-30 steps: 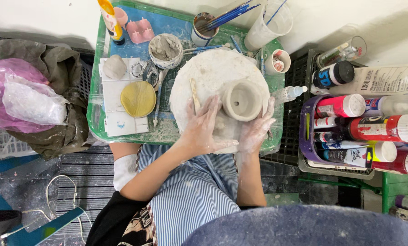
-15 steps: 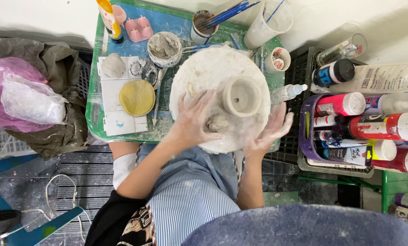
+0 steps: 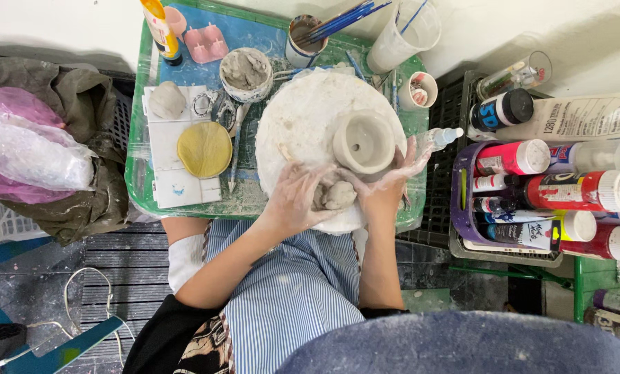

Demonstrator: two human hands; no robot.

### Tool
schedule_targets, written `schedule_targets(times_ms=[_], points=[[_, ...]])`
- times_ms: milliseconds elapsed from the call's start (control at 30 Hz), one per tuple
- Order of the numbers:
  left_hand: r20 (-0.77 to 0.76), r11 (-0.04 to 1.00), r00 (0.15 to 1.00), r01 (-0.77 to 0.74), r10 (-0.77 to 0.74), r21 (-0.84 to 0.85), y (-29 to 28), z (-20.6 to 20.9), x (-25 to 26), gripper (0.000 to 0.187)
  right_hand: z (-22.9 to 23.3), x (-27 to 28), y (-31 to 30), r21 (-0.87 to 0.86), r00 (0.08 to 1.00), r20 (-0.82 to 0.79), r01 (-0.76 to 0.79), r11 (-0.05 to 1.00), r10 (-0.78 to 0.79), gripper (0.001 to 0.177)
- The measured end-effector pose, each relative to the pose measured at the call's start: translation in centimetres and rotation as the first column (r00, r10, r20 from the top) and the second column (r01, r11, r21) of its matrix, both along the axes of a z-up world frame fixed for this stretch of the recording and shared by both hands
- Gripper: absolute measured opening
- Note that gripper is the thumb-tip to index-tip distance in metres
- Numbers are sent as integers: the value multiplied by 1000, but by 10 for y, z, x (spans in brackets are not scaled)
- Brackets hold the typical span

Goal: The person shapes clay on a spinning pottery wheel by hand and using a wooden tool. They add small pieces of clay to the vessel and dip their fingers into a cup of water to keep the clay moist while smoothing the walls.

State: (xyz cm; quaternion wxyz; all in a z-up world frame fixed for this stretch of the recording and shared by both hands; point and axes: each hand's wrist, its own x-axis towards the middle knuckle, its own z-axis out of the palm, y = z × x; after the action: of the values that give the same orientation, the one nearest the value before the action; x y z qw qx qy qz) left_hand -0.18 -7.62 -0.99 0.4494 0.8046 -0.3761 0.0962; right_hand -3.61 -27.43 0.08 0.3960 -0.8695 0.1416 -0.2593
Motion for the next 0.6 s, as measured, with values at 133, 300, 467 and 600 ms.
schedule_targets(times_ms=[133,300,467,600], points=[[36,991,995,95,-92,-94,4,-17,1,79,9,8,14,-5,995,-26,98,995,-98,147],[-299,904,932,64,-206,-424,10,-25,-1,73,15,7,15,33,996,-37,83,996,-82,138],[-524,751,767,-86,-370,-655,9,-26,13,82,14,7,6,124,997,-64,-27,992,35,127],[-550,637,696,-172,-461,-752,10,-28,22,84,1,7,3,-16,998,-58,27,1000,-28,125]])
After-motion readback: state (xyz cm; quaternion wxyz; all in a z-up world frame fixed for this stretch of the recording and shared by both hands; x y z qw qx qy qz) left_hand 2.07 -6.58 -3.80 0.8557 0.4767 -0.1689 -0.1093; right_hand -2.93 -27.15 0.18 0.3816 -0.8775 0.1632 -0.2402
